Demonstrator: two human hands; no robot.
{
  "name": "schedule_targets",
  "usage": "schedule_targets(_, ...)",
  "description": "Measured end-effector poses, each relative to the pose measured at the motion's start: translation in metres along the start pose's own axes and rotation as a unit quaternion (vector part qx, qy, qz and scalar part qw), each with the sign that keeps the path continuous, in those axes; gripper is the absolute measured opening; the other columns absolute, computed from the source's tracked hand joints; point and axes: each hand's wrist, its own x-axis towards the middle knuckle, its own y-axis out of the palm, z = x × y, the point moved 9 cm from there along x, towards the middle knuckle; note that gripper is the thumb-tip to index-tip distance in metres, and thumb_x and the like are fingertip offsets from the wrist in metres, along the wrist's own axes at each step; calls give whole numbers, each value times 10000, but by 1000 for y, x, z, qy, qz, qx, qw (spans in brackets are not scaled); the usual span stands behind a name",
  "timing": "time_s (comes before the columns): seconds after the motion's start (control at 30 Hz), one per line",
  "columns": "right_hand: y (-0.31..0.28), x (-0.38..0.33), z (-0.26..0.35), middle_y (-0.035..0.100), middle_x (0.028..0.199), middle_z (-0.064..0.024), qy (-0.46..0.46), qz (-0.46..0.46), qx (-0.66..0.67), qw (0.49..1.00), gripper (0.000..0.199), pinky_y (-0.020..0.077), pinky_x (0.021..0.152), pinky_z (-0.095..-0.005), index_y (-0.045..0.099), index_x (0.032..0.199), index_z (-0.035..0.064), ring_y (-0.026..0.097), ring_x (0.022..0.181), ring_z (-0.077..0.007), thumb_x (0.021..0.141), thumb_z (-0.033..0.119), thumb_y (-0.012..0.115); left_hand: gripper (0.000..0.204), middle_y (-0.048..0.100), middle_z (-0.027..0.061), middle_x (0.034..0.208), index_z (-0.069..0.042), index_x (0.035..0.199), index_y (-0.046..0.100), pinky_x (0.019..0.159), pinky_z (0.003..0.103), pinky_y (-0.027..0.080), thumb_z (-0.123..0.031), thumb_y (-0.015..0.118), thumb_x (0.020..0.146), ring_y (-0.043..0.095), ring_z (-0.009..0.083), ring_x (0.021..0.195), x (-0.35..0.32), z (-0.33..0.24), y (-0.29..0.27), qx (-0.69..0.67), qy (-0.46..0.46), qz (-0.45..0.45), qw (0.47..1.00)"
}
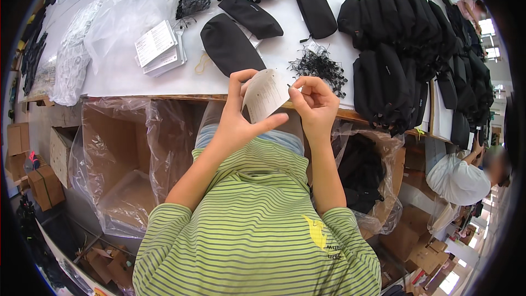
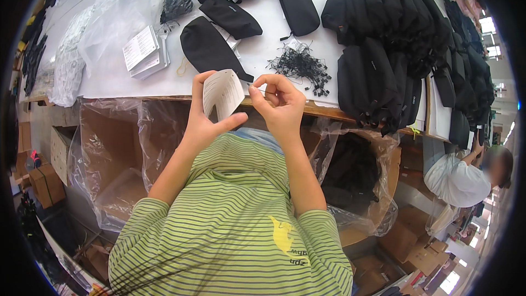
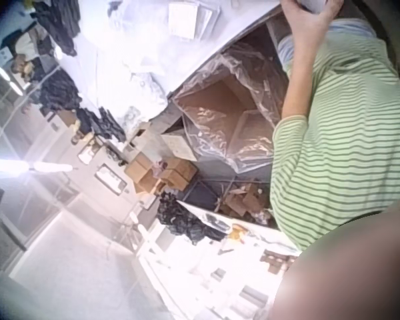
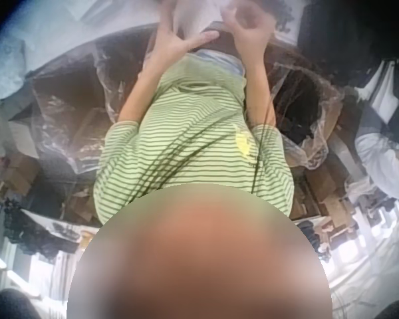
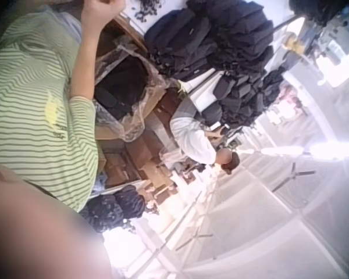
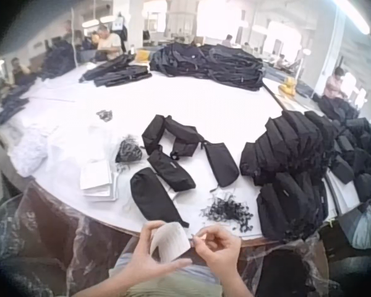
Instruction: Packing eye-glasses cases with tags and internal supports in a manufacturing facility.
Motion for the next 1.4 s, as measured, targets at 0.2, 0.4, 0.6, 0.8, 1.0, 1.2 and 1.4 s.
schedule_targets(0.2,2,-9,30,400,610,82,-59,-21,-67,996,130,212,493,-179,648,798,41,304,539,-10,705,-19,718,826,511,105,1162,-93,1278,349,934,331,412,-117,862,632,493,204,1129,-3,5,-1,-114,79,17,990)
schedule_targets(0.4,-1,-11,26,409,611,80,-44,-17,-59,997,128,214,495,-176,647,798,37,317,541,-5,706,-24,713,688,503,60,1231,-65,1206,577,973,317,382,-60,855,576,463,183,1131,-5,-26,-7,0,233,-12,972)
schedule_targets(0.6,-2,-10,25,424,625,77,-37,-15,-59,997,122,217,502,-172,648,799,32,320,546,-2,710,-21,713,611,538,71,1196,-81,1177,621,974,334,379,-52,825,602,469,216,1116,-6,-34,-7,54,201,-47,977)
schedule_targets(0.8,-3,-8,20,429,613,78,-35,-22,-41,998,131,217,492,-174,652,804,36,321,538,0,704,-20,716,598,570,80,1163,-62,1180,603,931,341,407,-95,824,625,526,231,1067,-4,-33,-11,78,186,-99,974)
schedule_targets(1.0,3,-7,30,431,592,72,-81,-21,-85,993,144,215,482,-180,657,811,42,321,519,-6,699,-28,714,556,584,83,1134,-68,1177,609,897,348,418,-86,789,651,543,242,1027,-8,-36,-4,178,192,-86,961)
schedule_targets(1.2,-2,-9,30,427,589,65,-83,-51,-74,993,145,216,478,-183,654,810,38,321,520,-11,697,-29,714,482,633,73,1038,-63,1140,621,829,335,445,-57,761,679,588,240,916,-9,-43,2,207,196,-76,955)
schedule_targets(1.4,3,-9,37,419,594,60,-109,-19,-109,988,143,217,477,-187,643,805,30,319,519,-17,695,-27,714,285,644,71,905,-9,1046,630,727,253,479,20,702,772,604,134,774,-9,-43,-2,171,203,-86,960)
